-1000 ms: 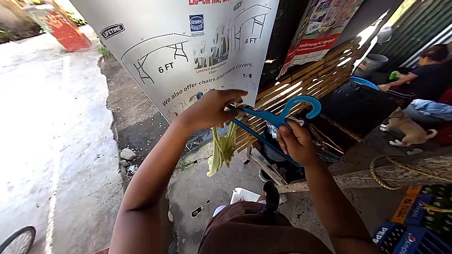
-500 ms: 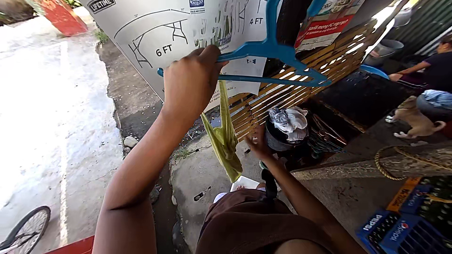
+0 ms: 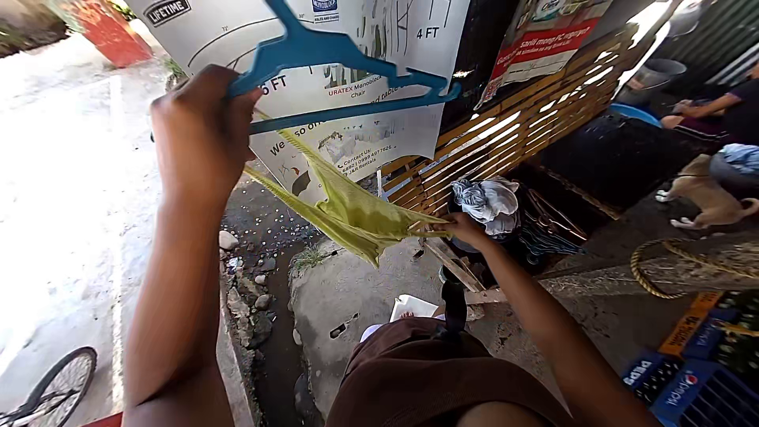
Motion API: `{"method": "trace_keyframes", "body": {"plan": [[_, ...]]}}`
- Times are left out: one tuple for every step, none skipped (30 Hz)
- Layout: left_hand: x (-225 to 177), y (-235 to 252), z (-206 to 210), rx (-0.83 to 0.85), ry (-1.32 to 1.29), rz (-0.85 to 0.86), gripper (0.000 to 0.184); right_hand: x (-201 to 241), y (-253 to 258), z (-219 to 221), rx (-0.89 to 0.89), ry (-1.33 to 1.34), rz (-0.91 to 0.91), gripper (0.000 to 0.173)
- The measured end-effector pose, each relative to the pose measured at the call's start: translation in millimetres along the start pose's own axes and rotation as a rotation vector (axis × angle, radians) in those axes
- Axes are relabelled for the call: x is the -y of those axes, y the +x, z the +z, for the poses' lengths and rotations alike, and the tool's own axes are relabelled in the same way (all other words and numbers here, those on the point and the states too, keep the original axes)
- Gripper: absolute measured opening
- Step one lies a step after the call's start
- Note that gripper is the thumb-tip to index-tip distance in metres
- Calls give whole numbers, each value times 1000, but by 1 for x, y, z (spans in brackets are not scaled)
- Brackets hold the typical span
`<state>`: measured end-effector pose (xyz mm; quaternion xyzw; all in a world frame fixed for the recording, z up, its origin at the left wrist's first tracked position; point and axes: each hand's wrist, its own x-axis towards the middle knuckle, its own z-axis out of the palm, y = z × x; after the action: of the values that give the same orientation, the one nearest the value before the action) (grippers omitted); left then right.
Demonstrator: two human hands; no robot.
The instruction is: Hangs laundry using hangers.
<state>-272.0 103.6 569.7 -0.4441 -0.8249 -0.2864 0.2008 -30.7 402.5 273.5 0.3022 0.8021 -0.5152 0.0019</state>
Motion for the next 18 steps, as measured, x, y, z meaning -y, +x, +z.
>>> {"method": "trace_keyframes", "body": {"plan": [[13,-4,-2,-2,-6,-34,42,-2,-6,-16,-35,119,-27,29],[25,-8,-2,1,-18,-54,43,3,-14,-31,-52,274,-46,29],[35,-12,-1,14,-28,-61,44,13,-21,-43,-78,428,-77,30],[43,-16,2,40,-38,-62,44,24,-24,-54,-102,559,-114,30],[48,-21,6,67,-43,-62,45,36,-26,-62,-107,663,-146,30],[51,-24,11,89,-41,-60,44,52,-28,-69,-119,731,-164,29],[52,-28,16,104,-36,-60,44,69,-29,-73,-139,759,-175,30],[50,-30,20,114,-23,-60,43,85,-31,-77,-163,755,-183,32],[47,-32,23,121,-1,-59,42,102,-32,-80,-193,753,-195,33],[43,-34,25,129,29,-62,41,117,-34,-83,-203,763,-219,34],[38,-36,26,140,67,-65,40,130,-36,-87,-196,764,-258,35],[34,-37,28,153,106,-65,39,142,-40,-90,-178,741,-307,36],[31,-39,30,166,139,-56,38,153,-43,-93,-154,693,-357,36],[28,-40,32,177,162,-40,37,164,-47,-95,-128,615,-404,38],[26,-41,34,179,168,-16,37,175,-51,-97,-114,528,-449,40],[23,-42,36,178,162,1,37,184,-55,-99,-104,436,-494,42],[20,-43,38,174,149,13,37,193,-57,-100,-105,330,-538,44],[17,-44,41,165,133,24,37,200,-59,-101,-122,213,-589,47]]}}
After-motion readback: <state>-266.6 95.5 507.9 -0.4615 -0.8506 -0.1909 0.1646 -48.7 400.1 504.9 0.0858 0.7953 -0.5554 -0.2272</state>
